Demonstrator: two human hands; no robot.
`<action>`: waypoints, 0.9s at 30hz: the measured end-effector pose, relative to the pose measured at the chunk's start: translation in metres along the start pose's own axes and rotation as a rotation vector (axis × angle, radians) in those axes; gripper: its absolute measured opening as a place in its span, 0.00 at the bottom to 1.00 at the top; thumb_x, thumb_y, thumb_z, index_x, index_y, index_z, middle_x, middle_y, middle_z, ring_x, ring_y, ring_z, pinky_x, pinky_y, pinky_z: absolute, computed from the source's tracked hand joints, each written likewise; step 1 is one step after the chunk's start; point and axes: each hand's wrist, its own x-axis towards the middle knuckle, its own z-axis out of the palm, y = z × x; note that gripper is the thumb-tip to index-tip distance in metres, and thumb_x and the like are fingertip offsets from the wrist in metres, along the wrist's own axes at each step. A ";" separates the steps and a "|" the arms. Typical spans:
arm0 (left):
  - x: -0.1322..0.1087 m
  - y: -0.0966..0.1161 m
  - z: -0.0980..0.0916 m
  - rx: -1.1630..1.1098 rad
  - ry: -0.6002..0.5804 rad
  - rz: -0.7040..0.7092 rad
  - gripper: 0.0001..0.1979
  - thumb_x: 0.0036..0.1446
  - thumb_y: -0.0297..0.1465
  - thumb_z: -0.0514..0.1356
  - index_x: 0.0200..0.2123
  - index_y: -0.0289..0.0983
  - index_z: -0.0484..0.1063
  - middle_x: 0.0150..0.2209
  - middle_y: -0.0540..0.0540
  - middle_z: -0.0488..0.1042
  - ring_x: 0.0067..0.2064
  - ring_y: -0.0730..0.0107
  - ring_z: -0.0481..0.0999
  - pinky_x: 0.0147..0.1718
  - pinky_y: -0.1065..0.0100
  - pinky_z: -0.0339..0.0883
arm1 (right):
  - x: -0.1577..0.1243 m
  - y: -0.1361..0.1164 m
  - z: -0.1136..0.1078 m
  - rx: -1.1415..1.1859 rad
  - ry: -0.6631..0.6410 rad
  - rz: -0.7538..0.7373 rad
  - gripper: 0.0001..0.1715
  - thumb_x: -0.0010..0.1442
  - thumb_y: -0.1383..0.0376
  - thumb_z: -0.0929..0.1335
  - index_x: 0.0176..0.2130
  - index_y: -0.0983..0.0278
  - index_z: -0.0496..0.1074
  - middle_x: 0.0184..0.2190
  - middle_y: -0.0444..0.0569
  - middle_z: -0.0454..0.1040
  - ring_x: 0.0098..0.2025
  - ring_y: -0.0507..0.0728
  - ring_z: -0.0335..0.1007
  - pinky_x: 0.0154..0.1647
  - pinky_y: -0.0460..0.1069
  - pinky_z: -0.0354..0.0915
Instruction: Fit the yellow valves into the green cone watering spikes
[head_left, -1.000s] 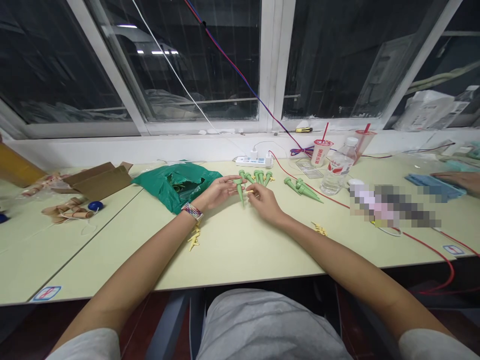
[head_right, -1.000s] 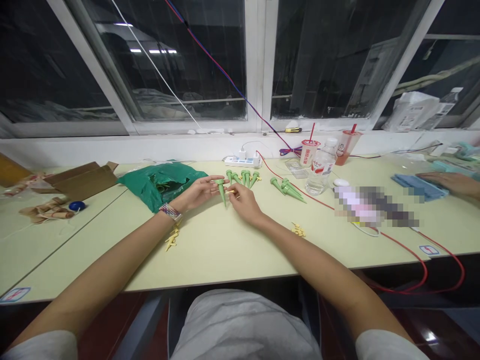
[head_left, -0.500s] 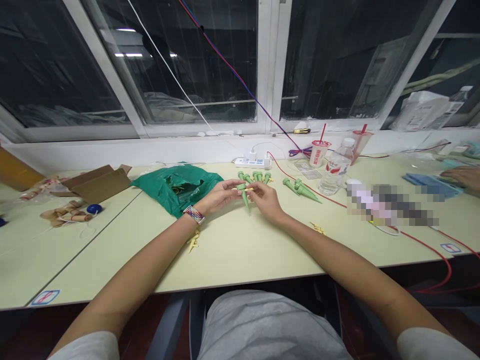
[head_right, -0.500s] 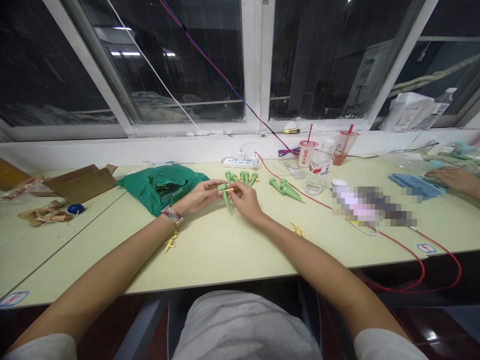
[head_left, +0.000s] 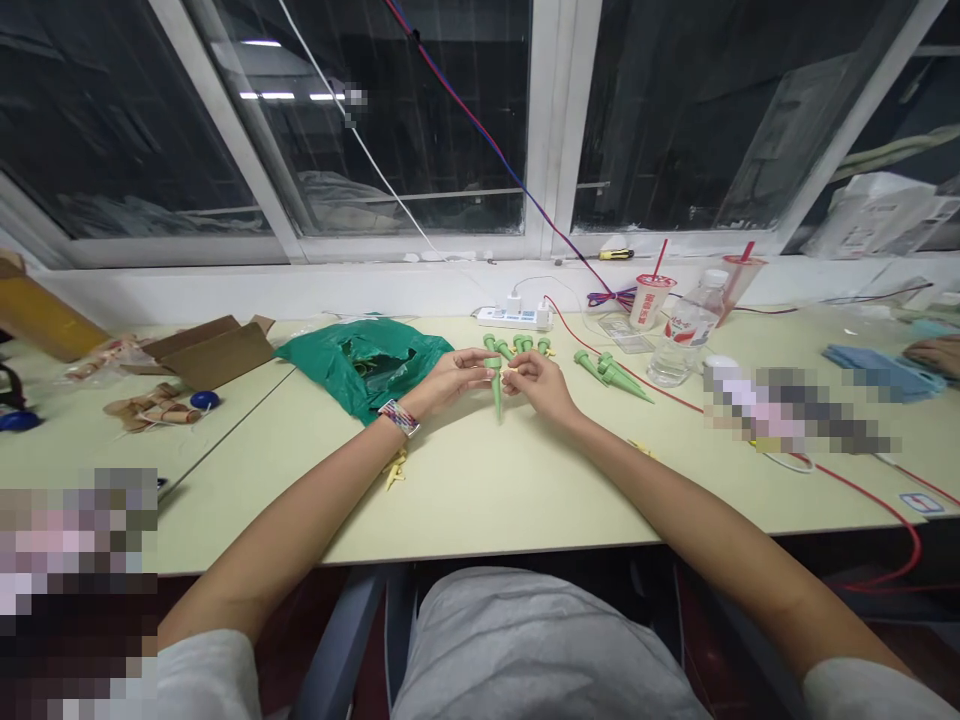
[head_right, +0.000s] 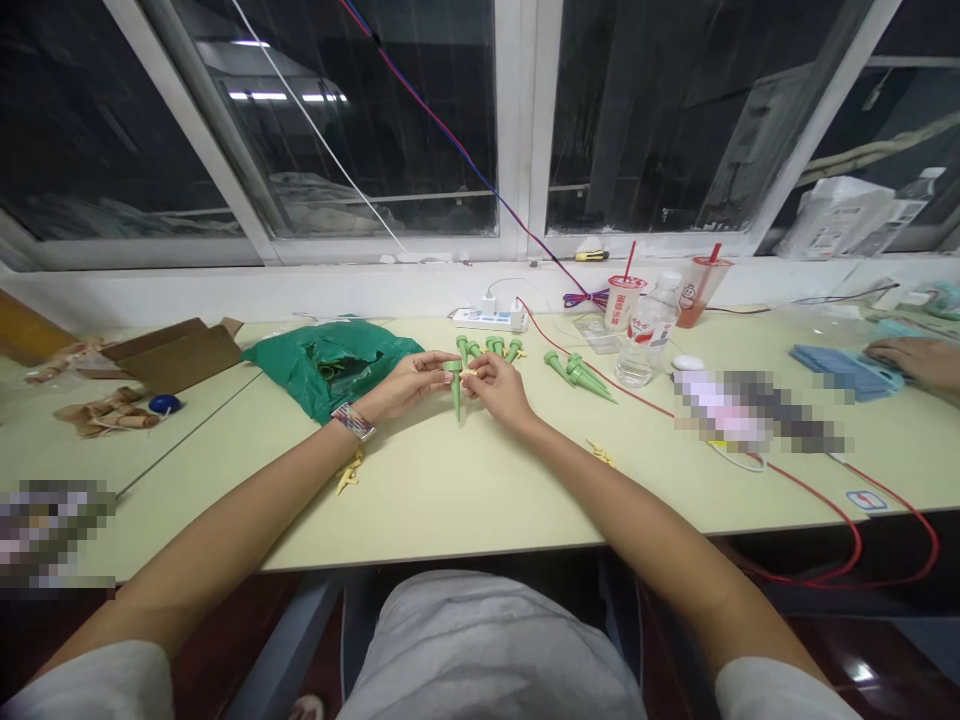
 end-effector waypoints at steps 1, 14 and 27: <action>0.000 0.000 0.001 -0.007 0.007 0.007 0.26 0.45 0.30 0.78 0.49 0.34 0.82 0.39 0.42 0.83 0.41 0.64 0.82 0.48 0.60 0.77 | 0.000 0.000 0.000 0.014 0.006 0.004 0.16 0.53 0.56 0.76 0.37 0.61 0.71 0.26 0.42 0.77 0.30 0.56 0.78 0.35 0.51 0.76; 0.002 -0.009 0.003 -0.105 -0.003 -0.018 0.23 0.46 0.27 0.77 0.48 0.32 0.81 0.45 0.38 0.83 0.44 0.63 0.82 0.51 0.59 0.76 | -0.004 -0.005 -0.007 -0.046 0.033 -0.029 0.15 0.52 0.57 0.76 0.36 0.63 0.77 0.27 0.45 0.78 0.30 0.57 0.79 0.37 0.54 0.77; 0.003 -0.001 0.000 -0.077 -0.031 -0.012 0.25 0.45 0.29 0.78 0.49 0.33 0.82 0.40 0.40 0.84 0.42 0.63 0.83 0.51 0.59 0.76 | -0.004 -0.015 -0.005 -0.130 0.023 -0.129 0.16 0.54 0.54 0.76 0.36 0.63 0.78 0.29 0.48 0.80 0.31 0.58 0.81 0.37 0.53 0.77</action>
